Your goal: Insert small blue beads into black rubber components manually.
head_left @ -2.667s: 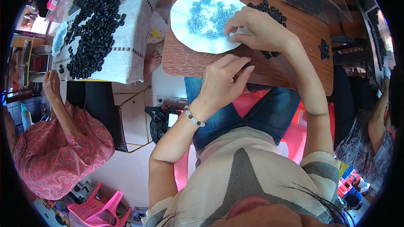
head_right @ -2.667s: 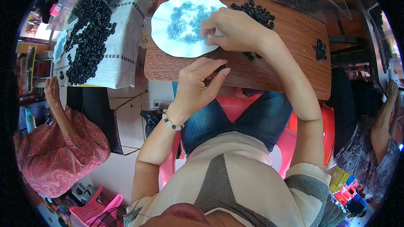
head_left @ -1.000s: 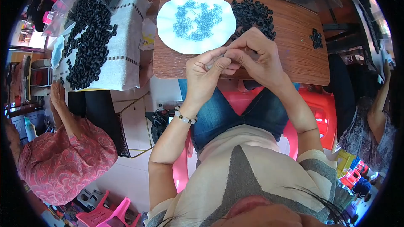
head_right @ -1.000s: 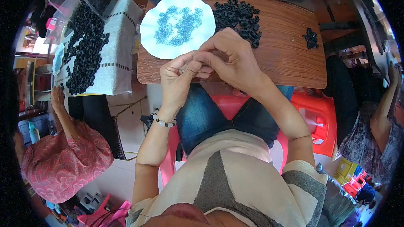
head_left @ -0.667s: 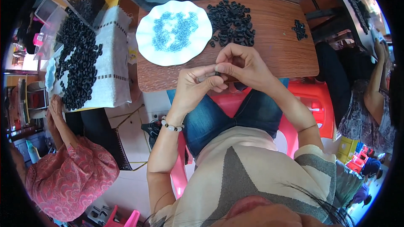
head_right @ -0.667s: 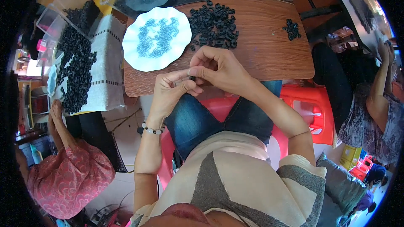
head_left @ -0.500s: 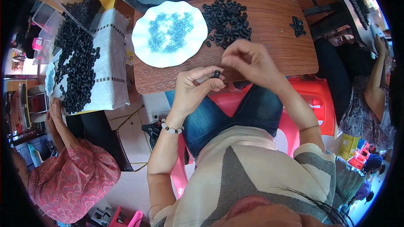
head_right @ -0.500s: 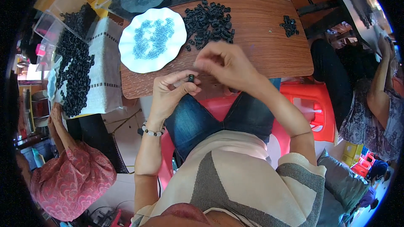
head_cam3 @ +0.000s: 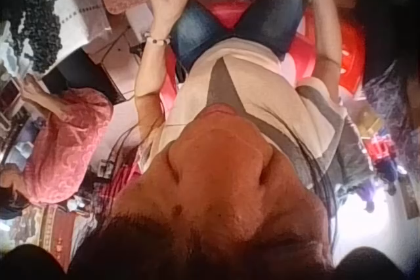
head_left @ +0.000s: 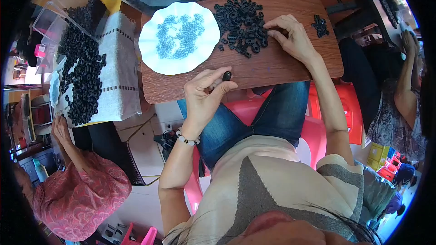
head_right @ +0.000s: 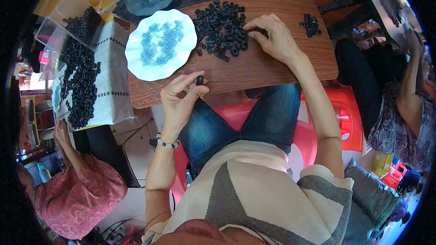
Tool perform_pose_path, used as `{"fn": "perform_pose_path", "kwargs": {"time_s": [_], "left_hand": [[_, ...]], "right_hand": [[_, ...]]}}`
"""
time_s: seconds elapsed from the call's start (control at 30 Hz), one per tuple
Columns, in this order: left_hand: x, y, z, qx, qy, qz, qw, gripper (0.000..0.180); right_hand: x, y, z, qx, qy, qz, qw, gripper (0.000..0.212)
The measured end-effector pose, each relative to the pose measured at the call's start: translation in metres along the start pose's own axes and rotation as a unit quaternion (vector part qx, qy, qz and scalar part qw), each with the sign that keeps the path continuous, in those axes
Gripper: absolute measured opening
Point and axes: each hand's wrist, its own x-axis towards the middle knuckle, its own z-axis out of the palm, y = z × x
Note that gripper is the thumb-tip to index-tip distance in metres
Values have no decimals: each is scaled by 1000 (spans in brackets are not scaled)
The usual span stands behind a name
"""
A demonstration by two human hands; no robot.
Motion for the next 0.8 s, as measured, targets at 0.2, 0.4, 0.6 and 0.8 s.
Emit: {"fn": "perform_pose_path", "kwargs": {"time_s": [0.2, 0.4, 0.6, 0.8], "left_hand": [[0, -4, 2, -16, 30, 8, 999, 35], [-1, 3, 1, 9, 13, 20, 1000, 35], [-1, 6, 4, 79, 51, 85, 992, 34], [0, 9, 1, 117, 63, 141, 981, 35]], "right_hand": [[3, -3, 0, 14, 5, 8, 1000, 16], [-8, -33, 4, 274, -13, 113, 955, 15], [-25, -107, 12, 411, -95, 103, 901, 15], [-28, -124, 26, 463, -99, 128, 872, 15]]}}
